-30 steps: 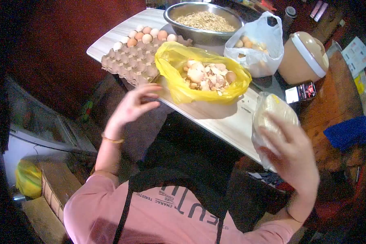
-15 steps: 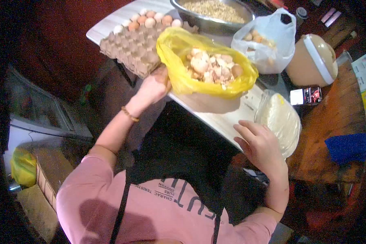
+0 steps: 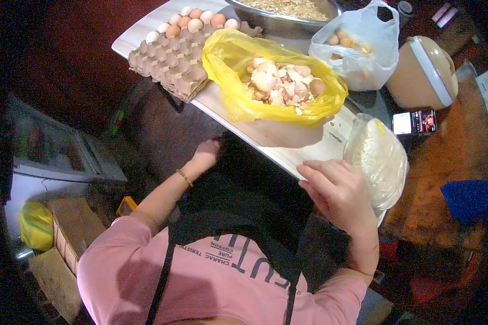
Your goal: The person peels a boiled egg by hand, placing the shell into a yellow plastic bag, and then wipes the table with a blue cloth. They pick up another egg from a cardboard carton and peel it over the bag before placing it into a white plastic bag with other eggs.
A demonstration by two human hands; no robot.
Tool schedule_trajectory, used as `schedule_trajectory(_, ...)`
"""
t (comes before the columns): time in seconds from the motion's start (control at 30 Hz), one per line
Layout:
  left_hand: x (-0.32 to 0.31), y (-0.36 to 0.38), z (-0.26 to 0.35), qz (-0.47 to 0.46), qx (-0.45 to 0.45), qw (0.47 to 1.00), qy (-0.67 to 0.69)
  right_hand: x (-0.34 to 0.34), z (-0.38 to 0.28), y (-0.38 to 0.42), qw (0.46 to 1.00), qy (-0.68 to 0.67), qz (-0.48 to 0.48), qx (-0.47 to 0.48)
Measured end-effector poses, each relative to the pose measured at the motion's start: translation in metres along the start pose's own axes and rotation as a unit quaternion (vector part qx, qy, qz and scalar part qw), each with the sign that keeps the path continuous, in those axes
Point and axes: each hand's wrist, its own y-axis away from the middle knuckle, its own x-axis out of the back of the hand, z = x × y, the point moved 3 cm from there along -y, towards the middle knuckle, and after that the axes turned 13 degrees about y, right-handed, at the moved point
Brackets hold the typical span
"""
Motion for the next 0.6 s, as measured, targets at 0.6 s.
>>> schedule_trajectory(0.6,0.219,0.035,0.154,0.312,-0.350,0.827,0.310,-0.006,0.008,-0.009,0.998,-0.025,0.045,-0.035)
